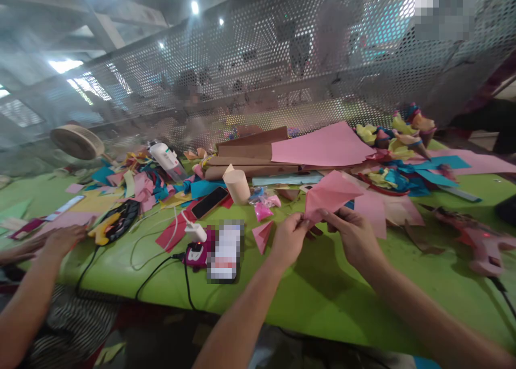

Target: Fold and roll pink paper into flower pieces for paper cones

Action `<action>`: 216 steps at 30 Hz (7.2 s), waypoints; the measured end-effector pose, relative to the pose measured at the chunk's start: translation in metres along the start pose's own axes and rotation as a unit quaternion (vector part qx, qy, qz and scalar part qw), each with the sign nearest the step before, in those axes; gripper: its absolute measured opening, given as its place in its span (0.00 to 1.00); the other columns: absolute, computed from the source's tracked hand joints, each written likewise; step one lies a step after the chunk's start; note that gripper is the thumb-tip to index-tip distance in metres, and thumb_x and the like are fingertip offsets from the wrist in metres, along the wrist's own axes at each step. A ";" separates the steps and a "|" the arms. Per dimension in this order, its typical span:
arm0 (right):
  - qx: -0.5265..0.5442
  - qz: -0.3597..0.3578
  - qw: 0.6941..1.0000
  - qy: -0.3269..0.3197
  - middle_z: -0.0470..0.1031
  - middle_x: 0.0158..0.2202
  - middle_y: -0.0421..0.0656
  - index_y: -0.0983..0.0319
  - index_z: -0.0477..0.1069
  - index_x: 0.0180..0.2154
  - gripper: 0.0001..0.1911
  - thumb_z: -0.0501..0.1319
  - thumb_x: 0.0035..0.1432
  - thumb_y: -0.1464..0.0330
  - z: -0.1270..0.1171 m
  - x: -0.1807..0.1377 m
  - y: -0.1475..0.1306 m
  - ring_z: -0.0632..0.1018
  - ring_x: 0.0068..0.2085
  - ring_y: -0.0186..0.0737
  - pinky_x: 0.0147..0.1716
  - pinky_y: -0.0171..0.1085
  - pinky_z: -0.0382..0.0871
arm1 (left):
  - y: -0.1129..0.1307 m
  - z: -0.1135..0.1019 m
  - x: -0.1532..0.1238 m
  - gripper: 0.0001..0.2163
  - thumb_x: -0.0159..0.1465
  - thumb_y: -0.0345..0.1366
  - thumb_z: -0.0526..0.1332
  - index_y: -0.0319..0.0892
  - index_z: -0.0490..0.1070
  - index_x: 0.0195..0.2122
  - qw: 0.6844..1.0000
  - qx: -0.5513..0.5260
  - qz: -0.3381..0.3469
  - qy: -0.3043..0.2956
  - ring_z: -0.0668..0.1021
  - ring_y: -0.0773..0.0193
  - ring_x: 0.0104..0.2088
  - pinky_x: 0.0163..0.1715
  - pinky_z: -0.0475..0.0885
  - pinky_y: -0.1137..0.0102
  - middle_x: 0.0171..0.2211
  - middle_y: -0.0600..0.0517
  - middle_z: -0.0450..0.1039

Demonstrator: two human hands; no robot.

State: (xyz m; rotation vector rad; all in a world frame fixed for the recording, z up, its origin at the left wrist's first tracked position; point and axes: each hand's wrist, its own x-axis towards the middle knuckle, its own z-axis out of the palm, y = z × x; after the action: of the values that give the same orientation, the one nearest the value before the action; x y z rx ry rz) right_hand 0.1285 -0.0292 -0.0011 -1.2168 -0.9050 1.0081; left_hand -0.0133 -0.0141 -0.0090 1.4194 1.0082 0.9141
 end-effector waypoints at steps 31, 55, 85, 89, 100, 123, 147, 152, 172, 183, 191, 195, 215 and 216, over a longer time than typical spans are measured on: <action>0.047 0.030 0.998 -0.037 0.66 0.18 0.36 0.60 0.68 0.20 0.23 0.75 0.33 0.52 0.003 0.003 0.008 0.60 0.21 0.32 0.22 0.35 0.53 | 0.006 -0.001 -0.001 0.13 0.67 0.46 0.54 0.44 0.70 0.30 0.980 0.178 0.069 0.063 0.71 0.59 0.28 0.32 0.63 0.67 0.26 0.51 0.70; 0.037 -0.029 0.996 -0.077 0.69 0.19 0.37 0.61 0.71 0.22 0.23 0.71 0.35 0.49 0.015 0.029 0.018 0.62 0.20 0.30 0.20 0.34 0.54 | -0.012 -0.013 0.040 0.11 0.68 0.40 0.52 0.42 0.66 0.31 0.959 0.211 0.144 0.119 0.74 0.59 0.34 0.38 0.67 0.66 0.30 0.49 0.71; -0.001 -0.040 0.992 -0.122 0.71 0.21 0.39 0.60 0.73 0.24 0.16 0.70 0.36 0.56 -0.005 0.016 0.024 0.65 0.22 0.32 0.23 0.35 0.58 | -0.014 0.005 0.007 0.10 0.68 0.37 0.53 0.42 0.66 0.30 0.964 0.166 0.131 0.162 0.70 0.63 0.31 0.36 0.65 0.69 0.27 0.53 0.68; 0.003 -0.026 0.992 -0.125 0.70 0.20 0.38 0.60 0.72 0.22 0.17 0.72 0.34 0.56 -0.008 0.012 0.026 0.66 0.21 0.32 0.23 0.35 0.58 | -0.014 0.007 0.002 0.10 0.68 0.37 0.53 0.41 0.69 0.32 0.965 0.181 0.123 0.147 0.71 0.62 0.32 0.37 0.67 0.68 0.29 0.52 0.70; 0.041 0.003 0.994 -0.098 0.72 0.21 0.39 0.59 0.69 0.24 0.21 0.73 0.34 0.52 -0.009 -0.004 0.030 0.72 0.21 0.36 0.22 0.36 0.66 | -0.022 0.007 -0.008 0.11 0.68 0.36 0.52 0.41 0.72 0.36 0.961 0.219 0.123 0.117 0.75 0.58 0.35 0.41 0.70 0.65 0.32 0.48 0.75; -0.269 -0.194 0.928 -0.169 0.78 0.22 0.43 0.57 0.79 0.21 0.18 0.70 0.38 0.49 -0.038 -0.018 -0.026 0.74 0.28 0.45 0.29 0.40 0.66 | 0.010 -0.010 -0.046 0.11 0.65 0.39 0.57 0.44 0.74 0.29 0.916 0.368 0.157 -0.026 0.76 0.54 0.30 0.34 0.66 0.66 0.25 0.48 0.73; -0.099 -0.030 0.985 -0.136 0.74 0.21 0.41 0.61 0.77 0.24 0.23 0.73 0.35 0.49 -0.040 -0.034 0.017 0.68 0.22 0.35 0.20 0.34 0.58 | -0.029 -0.022 -0.053 0.12 0.62 0.44 0.60 0.39 0.73 0.33 0.992 0.056 0.100 0.050 0.73 0.65 0.30 0.31 0.66 0.73 0.29 0.53 0.73; -0.101 -0.041 0.984 -0.138 0.73 0.21 0.41 0.61 0.77 0.24 0.22 0.74 0.35 0.50 -0.040 -0.036 0.016 0.68 0.23 0.35 0.20 0.34 0.58 | -0.025 -0.023 -0.057 0.11 0.61 0.42 0.59 0.39 0.73 0.32 0.994 0.050 0.081 0.050 0.72 0.67 0.27 0.30 0.65 0.73 0.27 0.54 0.71; -0.187 -0.128 0.965 -0.129 0.74 0.23 0.42 0.62 0.78 0.25 0.20 0.70 0.42 0.50 -0.040 -0.037 0.014 0.71 0.26 0.39 0.25 0.36 0.62 | -0.014 -0.019 -0.052 0.06 0.64 0.35 0.61 0.41 0.76 0.33 0.943 0.258 0.193 0.080 0.75 0.61 0.38 0.49 0.66 0.65 0.33 0.50 0.77; -0.234 -0.155 0.950 -0.136 0.75 0.25 0.43 0.60 0.78 0.25 0.20 0.68 0.44 0.50 -0.039 -0.035 0.019 0.73 0.31 0.44 0.32 0.40 0.65 | -0.009 -0.010 -0.054 0.05 0.63 0.30 0.61 0.39 0.78 0.34 0.925 0.330 0.182 0.057 0.77 0.61 0.37 0.41 0.69 0.69 0.33 0.49 0.79; -0.229 -0.142 0.952 -0.148 0.77 0.26 0.45 0.61 0.79 0.27 0.20 0.68 0.44 0.49 -0.039 -0.033 0.020 0.75 0.31 0.44 0.29 0.39 0.66 | -0.005 -0.008 -0.055 0.05 0.63 0.32 0.61 0.41 0.78 0.33 0.922 0.333 0.194 0.039 0.77 0.61 0.37 0.40 0.68 0.70 0.33 0.50 0.80; -0.203 -0.130 0.959 -0.151 0.79 0.27 0.45 0.61 0.78 0.29 0.22 0.68 0.45 0.48 -0.038 -0.033 0.020 0.75 0.29 0.43 0.27 0.37 0.67 | -0.006 -0.009 -0.057 0.06 0.64 0.32 0.60 0.40 0.77 0.34 0.928 0.324 0.175 0.061 0.78 0.61 0.36 0.37 0.68 0.71 0.34 0.50 0.80; -0.152 -0.234 0.960 -0.020 0.72 0.43 0.45 0.56 0.76 0.46 0.20 0.66 0.53 0.56 -0.044 -0.039 0.018 0.74 0.36 0.40 0.39 0.42 0.71 | -0.010 0.003 -0.055 0.12 0.70 0.37 0.52 0.42 0.75 0.42 0.938 0.260 0.144 0.181 0.78 0.58 0.37 0.39 0.72 0.67 0.36 0.48 0.78; -0.144 -0.220 0.964 -0.032 0.73 0.42 0.44 0.57 0.75 0.47 0.21 0.66 0.53 0.56 -0.044 -0.038 0.019 0.74 0.35 0.39 0.38 0.41 0.71 | -0.010 0.005 -0.055 0.12 0.70 0.37 0.52 0.42 0.75 0.43 0.938 0.257 0.148 0.179 0.79 0.58 0.38 0.40 0.72 0.67 0.37 0.48 0.79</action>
State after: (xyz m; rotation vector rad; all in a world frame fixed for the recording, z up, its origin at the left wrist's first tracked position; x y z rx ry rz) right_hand 0.1558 -0.0776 -0.0268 -1.1535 -1.3384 0.5728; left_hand -0.0278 -0.0672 -0.0190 1.9241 1.4020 1.2179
